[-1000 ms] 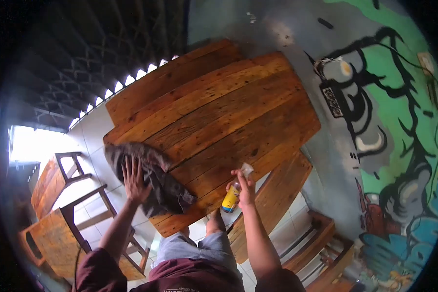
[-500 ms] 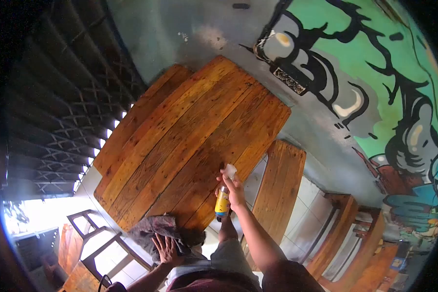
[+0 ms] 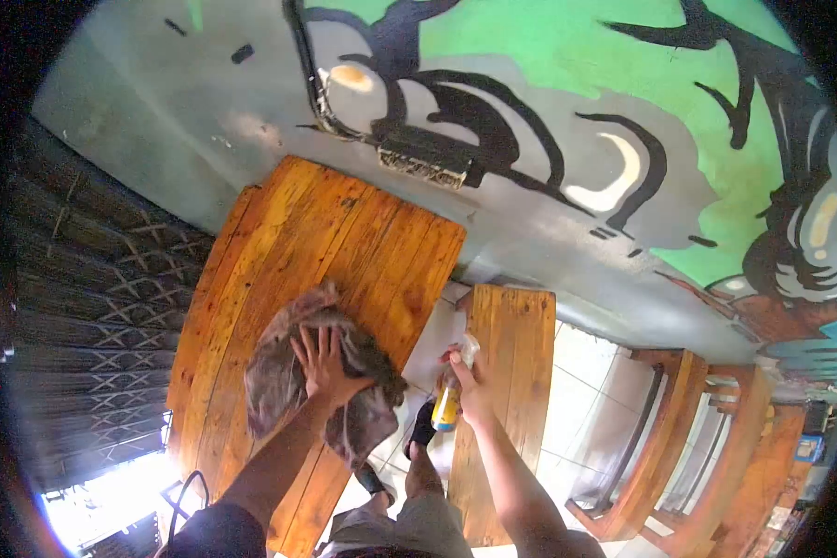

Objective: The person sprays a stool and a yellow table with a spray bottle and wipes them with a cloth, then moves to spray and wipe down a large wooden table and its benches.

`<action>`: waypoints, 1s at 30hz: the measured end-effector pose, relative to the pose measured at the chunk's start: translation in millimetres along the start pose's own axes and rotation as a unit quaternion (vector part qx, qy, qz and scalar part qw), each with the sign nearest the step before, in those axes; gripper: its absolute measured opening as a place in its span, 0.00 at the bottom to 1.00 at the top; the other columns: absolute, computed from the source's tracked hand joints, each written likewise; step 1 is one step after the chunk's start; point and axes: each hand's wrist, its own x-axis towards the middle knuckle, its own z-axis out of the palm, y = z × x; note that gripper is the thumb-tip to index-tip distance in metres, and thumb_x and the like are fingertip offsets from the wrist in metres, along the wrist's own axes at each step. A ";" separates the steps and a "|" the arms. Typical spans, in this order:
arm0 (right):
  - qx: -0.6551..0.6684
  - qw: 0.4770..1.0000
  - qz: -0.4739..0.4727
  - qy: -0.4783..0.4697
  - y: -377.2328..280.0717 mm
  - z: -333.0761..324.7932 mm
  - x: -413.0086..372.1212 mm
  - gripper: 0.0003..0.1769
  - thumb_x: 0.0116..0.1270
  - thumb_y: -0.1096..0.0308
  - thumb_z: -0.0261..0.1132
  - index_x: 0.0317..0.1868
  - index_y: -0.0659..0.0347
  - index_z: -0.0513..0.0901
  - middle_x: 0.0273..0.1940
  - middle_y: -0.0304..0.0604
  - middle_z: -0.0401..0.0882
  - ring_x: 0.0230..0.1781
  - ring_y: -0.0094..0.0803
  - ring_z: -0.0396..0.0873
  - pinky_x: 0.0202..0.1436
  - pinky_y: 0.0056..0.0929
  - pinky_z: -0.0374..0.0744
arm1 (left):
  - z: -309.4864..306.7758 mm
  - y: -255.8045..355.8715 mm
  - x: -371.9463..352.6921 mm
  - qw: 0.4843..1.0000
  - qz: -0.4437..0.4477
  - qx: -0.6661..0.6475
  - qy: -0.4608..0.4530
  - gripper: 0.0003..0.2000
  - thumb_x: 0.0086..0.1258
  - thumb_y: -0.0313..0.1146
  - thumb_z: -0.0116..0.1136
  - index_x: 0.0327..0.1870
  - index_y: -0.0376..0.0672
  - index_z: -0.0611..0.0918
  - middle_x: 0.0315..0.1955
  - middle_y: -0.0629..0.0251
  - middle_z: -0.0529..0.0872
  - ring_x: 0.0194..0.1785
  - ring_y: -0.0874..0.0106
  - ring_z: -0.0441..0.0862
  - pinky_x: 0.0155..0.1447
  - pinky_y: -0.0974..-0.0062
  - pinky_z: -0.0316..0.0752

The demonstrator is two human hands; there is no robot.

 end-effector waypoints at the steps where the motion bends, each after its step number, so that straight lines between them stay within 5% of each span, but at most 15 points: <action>1: -0.002 1.000 -0.002 -0.003 1.2 -13.6 6.2 0.16 0.71 0.61 0.62 0.53 0.58 0.71 0.38 0.43 0.77 0.24 0.29 0.78 0.25 0.31 0.79 | -3.0 11.2 21.4 1.000 0.010 -0.004 0.019 0.60 0.41 0.68 0.68 0.73 0.36 0.58 0.76 0.51 0.50 0.78 0.45 0.31 0.76 0.40 0.24; 5: 0.027 1.000 -0.009 -0.010 -18.5 -22.0 19.6 0.18 0.71 0.63 0.61 0.57 0.58 0.70 0.39 0.43 0.77 0.25 0.28 0.77 0.27 0.30 0.80 | -10.7 38.9 86.5 0.997 0.019 -0.013 0.080 0.57 0.47 0.70 0.64 0.73 0.38 0.59 0.77 0.58 0.48 0.79 0.49 0.31 0.77 0.41 0.24; 8: 0.030 0.998 -0.030 -0.038 -39.2 -10.7 36.6 0.20 0.71 0.62 0.61 0.58 0.58 0.70 0.40 0.43 0.77 0.25 0.27 0.77 0.27 0.29 0.80 | -8.6 36.3 111.8 0.999 0.011 -0.003 0.032 0.49 0.60 0.68 0.56 0.74 0.40 0.58 0.77 0.61 0.47 0.79 0.52 0.31 0.78 0.44 0.26; 10: -0.002 0.999 -0.021 -0.031 -48.2 -4.4 46.7 0.22 0.71 0.60 0.61 0.60 0.58 0.69 0.40 0.43 0.77 0.24 0.28 0.78 0.28 0.29 0.80 | 14.6 22.3 120.1 0.997 0.027 0.033 0.068 0.37 0.71 0.61 0.46 0.76 0.51 0.57 0.77 0.62 0.45 0.79 0.52 0.30 0.79 0.46 0.25; 12: -0.015 0.996 -0.038 -0.074 -61.6 10.0 56.5 0.19 0.72 0.60 0.59 0.58 0.61 0.72 0.42 0.46 0.78 0.23 0.33 0.79 0.25 0.29 0.79 | 14.0 24.0 113.6 0.995 -0.009 -0.031 0.099 0.30 0.75 0.54 0.45 0.75 0.53 0.60 0.77 0.62 0.46 0.79 0.53 0.31 0.80 0.49 0.32; 13: -0.052 0.992 -0.058 -0.100 -73.0 18.8 59.4 0.21 0.72 0.59 0.59 0.59 0.61 0.71 0.44 0.47 0.77 0.24 0.32 0.80 0.27 0.29 0.80 | 10.2 24.3 107.5 0.974 -0.043 -0.196 0.103 0.31 0.75 0.54 0.45 0.75 0.51 0.60 0.77 0.61 0.47 0.79 0.54 0.32 0.80 0.49 0.37; 14: -0.053 0.991 -0.056 -0.106 -79.8 27.7 64.4 0.21 0.72 0.59 0.59 0.59 0.61 0.71 0.44 0.47 0.77 0.24 0.32 0.80 0.27 0.29 0.80 | 8.6 23.1 103.8 0.925 -0.074 -0.356 0.106 0.31 0.75 0.53 0.46 0.75 0.49 0.60 0.77 0.59 0.49 0.80 0.54 0.34 0.79 0.49 0.42; 15: -0.060 0.986 -0.064 -0.145 -84.4 35.8 67.7 0.21 0.72 0.59 0.59 0.60 0.62 0.71 0.44 0.47 0.78 0.25 0.32 0.80 0.28 0.29 0.80 | 106.6 -18.0 130.4 0.812 -0.027 -0.552 0.188 0.32 0.76 0.56 0.42 0.74 0.46 0.61 0.74 0.57 0.57 0.78 0.54 0.46 0.75 0.50 0.53; 16: -0.066 0.978 -0.076 -0.182 -89.3 44.6 69.1 0.22 0.72 0.60 0.59 0.61 0.62 0.70 0.44 0.47 0.78 0.26 0.31 0.80 0.29 0.28 0.80 | 104.8 -16.5 123.5 0.811 -0.027 -0.552 0.189 0.32 0.76 0.56 0.42 0.74 0.46 0.61 0.74 0.57 0.57 0.78 0.54 0.46 0.75 0.50 0.53; 18: -0.085 0.950 0.001 -0.301 -97.9 53.8 72.2 0.27 0.72 0.62 0.60 0.67 0.63 0.66 0.48 0.44 0.78 0.29 0.29 0.81 0.31 0.28 0.80 | 69.8 3.6 100.4 0.391 -0.030 -0.917 0.069 0.34 0.74 0.63 0.39 0.72 0.47 0.63 0.69 0.58 0.66 0.72 0.56 0.60 0.72 0.55 0.58; 20: -0.152 0.928 0.024 -0.338 -91.3 67.5 72.3 0.27 0.72 0.62 0.60 0.67 0.62 0.66 0.49 0.43 0.79 0.29 0.29 0.81 0.31 0.27 0.80 | 6.7 36.8 89.9 0.353 -0.021 -0.932 0.075 0.39 0.69 0.71 0.35 0.70 0.49 0.66 0.65 0.59 0.71 0.66 0.57 0.67 0.70 0.56 0.62; 22: -0.163 0.921 0.015 -0.353 -95.4 85.0 74.6 0.27 0.71 0.60 0.61 0.66 0.62 0.67 0.48 0.43 0.79 0.28 0.28 0.81 0.31 0.27 0.80 | -12.3 48.0 87.4 0.250 0.219 -0.943 0.010 0.44 0.64 0.77 0.33 0.70 0.49 0.66 0.65 0.58 0.70 0.67 0.56 0.67 0.70 0.55 0.63; 26: -0.057 0.957 -0.053 -0.278 -139.4 110.0 97.7 0.25 0.67 0.56 0.67 0.59 0.60 0.73 0.39 0.39 0.77 0.25 0.22 0.75 0.27 0.23 0.79 | -51.5 65.6 86.6 0.237 0.082 -0.968 0.016 0.47 0.61 0.80 0.28 0.71 0.50 0.65 0.68 0.58 0.67 0.69 0.55 0.64 0.71 0.53 0.63; 28: -0.074 0.966 -0.115 -0.217 -171.1 111.9 127.6 0.23 0.67 0.53 0.67 0.53 0.60 0.74 0.36 0.39 0.77 0.27 0.22 0.76 0.26 0.24 0.79 | -76.9 70.1 83.2 0.339 0.027 -0.939 0.060 0.49 0.60 0.81 0.27 0.72 0.50 0.63 0.70 0.58 0.64 0.70 0.55 0.63 0.72 0.52 0.60; 30: -0.140 0.969 -0.104 -0.174 -190.6 104.9 163.5 0.23 0.67 0.52 0.66 0.50 0.61 0.74 0.40 0.42 0.78 0.20 0.28 0.78 0.24 0.26 0.78 | -66.1 57.9 96.6 0.355 0.082 -0.929 0.059 0.47 0.63 0.78 0.26 0.72 0.49 0.63 0.70 0.59 0.64 0.70 0.54 0.63 0.73 0.53 0.59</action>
